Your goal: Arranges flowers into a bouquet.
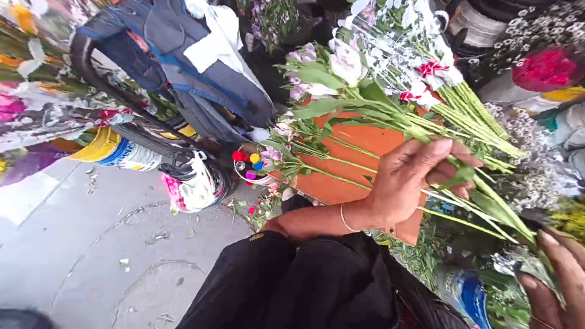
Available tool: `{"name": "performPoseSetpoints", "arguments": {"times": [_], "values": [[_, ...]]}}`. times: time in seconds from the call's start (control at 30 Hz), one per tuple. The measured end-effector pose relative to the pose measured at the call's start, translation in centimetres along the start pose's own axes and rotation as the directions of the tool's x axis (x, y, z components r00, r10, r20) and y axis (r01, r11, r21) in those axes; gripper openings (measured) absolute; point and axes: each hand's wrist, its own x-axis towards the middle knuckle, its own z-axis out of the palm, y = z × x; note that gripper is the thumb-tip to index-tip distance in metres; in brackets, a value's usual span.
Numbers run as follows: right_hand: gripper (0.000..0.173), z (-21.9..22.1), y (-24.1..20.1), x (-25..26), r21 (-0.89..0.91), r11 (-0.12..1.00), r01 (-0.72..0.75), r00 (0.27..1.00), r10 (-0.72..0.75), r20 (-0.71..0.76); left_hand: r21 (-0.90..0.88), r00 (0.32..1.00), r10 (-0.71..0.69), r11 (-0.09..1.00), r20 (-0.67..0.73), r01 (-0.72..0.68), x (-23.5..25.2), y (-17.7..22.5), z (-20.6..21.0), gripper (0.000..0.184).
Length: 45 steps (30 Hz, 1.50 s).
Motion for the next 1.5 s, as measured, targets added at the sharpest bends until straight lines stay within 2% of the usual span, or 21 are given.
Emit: {"name": "performPoseSetpoints", "arguments": {"times": [0.1, 0.17, 0.23, 0.27, 0.33, 0.4, 0.53, 0.6, 0.67, 0.73, 0.83, 1.1, 1.2, 1.3, 1.37, 1.43, 1.5], "values": [[0.034, 3.3, 0.4, 3.2, 0.018, 0.999, 0.036, 0.992, -0.034, -0.125, 0.060, 0.998, -0.066, 0.996, 0.025, 0.064, -0.2, -0.1, -2.1, 0.026], [0.032, 3.9, 2.4, 4.9, 0.051, 0.998, 0.037, 0.995, -0.033, -0.091, 0.305, 0.992, -0.104, 0.949, 0.068, 0.079, -0.6, 0.6, -5.8, 0.037], [0.029, 4.2, 4.3, 6.6, 0.090, 0.993, 0.075, 0.996, -0.071, -0.048, 0.622, 0.994, -0.063, 0.783, 0.088, -0.006, -2.0, 0.6, -10.8, 0.041], [0.029, 4.5, 5.0, 7.4, 0.121, 0.988, 0.097, 0.995, -0.094, -0.029, 0.752, 0.995, -0.008, 0.656, 0.101, -0.071, -2.9, 0.4, -13.3, 0.036], [0.028, 5.4, 5.5, 9.4, 0.198, 0.971, 0.134, 0.991, -0.136, -0.003, 0.897, 0.988, 0.105, 0.416, 0.117, -0.151, -4.7, 0.1, -17.2, 0.024], [0.029, 6.7, 5.2, 11.6, 0.245, 0.957, 0.155, 0.984, -0.170, 0.044, 0.939, 0.979, 0.169, 0.304, 0.113, -0.161, -5.7, 0.3, -19.3, 0.020], [0.028, 11.6, 4.5, 15.0, 0.254, 0.951, 0.177, 0.961, -0.222, 0.164, 0.952, 0.959, 0.243, 0.230, 0.146, -0.203, -5.4, 1.5, -21.9, 0.019], [0.027, 15.0, 5.8, 14.8, 0.305, 0.946, 0.108, 0.954, -0.185, 0.237, 0.955, 0.954, 0.240, 0.186, 0.182, -0.230, -5.2, 2.0, -23.2, 0.019], [0.026, 17.7, 7.0, 13.8, 0.368, 0.930, 0.000, 0.942, -0.123, 0.312, 0.950, 0.952, 0.216, 0.180, 0.215, -0.255, -5.1, 2.4, -24.4, 0.018], [0.025, 19.2, 7.8, 13.0, 0.382, 0.923, -0.040, 0.930, -0.105, 0.352, 0.935, 0.948, 0.207, 0.213, 0.240, -0.283, -5.0, 2.7, -25.2, 0.018], [0.025, 19.6, 7.7, 12.8, 0.344, 0.938, -0.035, 0.931, -0.094, 0.351, 0.899, 0.938, 0.201, 0.288, 0.281, -0.331, -4.9, 2.9, -25.7, 0.016], [0.023, 18.1, 5.2, 13.4, 0.094, 0.994, 0.048, 0.944, -0.076, 0.321, 0.829, 0.906, 0.192, 0.367, 0.377, -0.422, -4.3, 3.5, -27.1, 0.016], [0.022, 17.4, 4.2, 13.2, 0.030, 0.996, 0.082, 0.941, -0.088, 0.328, 0.828, 0.914, 0.157, 0.388, 0.374, -0.406, -4.2, 3.7, -27.4, 0.017], [0.021, 18.2, 4.0, 12.0, -0.059, 0.992, 0.114, 0.937, -0.088, 0.338, 0.859, 0.938, 0.056, 0.386, 0.343, -0.337, -4.2, 4.6, -27.2, 0.018], [0.021, 18.9, 3.9, 11.8, -0.092, 0.988, 0.127, 0.940, -0.090, 0.330, 0.862, 0.942, 0.051, 0.389, 0.333, -0.325, -4.1, 4.7, -27.1, 0.018], [0.022, 19.1, 3.7, 12.1, -0.090, 0.986, 0.139, 0.940, -0.102, 0.326, 0.845, 0.950, 0.068, 0.441, 0.306, -0.304, -4.1, 4.7, -27.1, 0.017], [0.027, 18.6, 3.6, 12.9, -0.068, 0.984, 0.165, 0.929, -0.132, 0.345, 0.809, 0.971, 0.037, 0.547, 0.236, -0.217, -3.9, 5.3, -26.8, 0.016]]}}
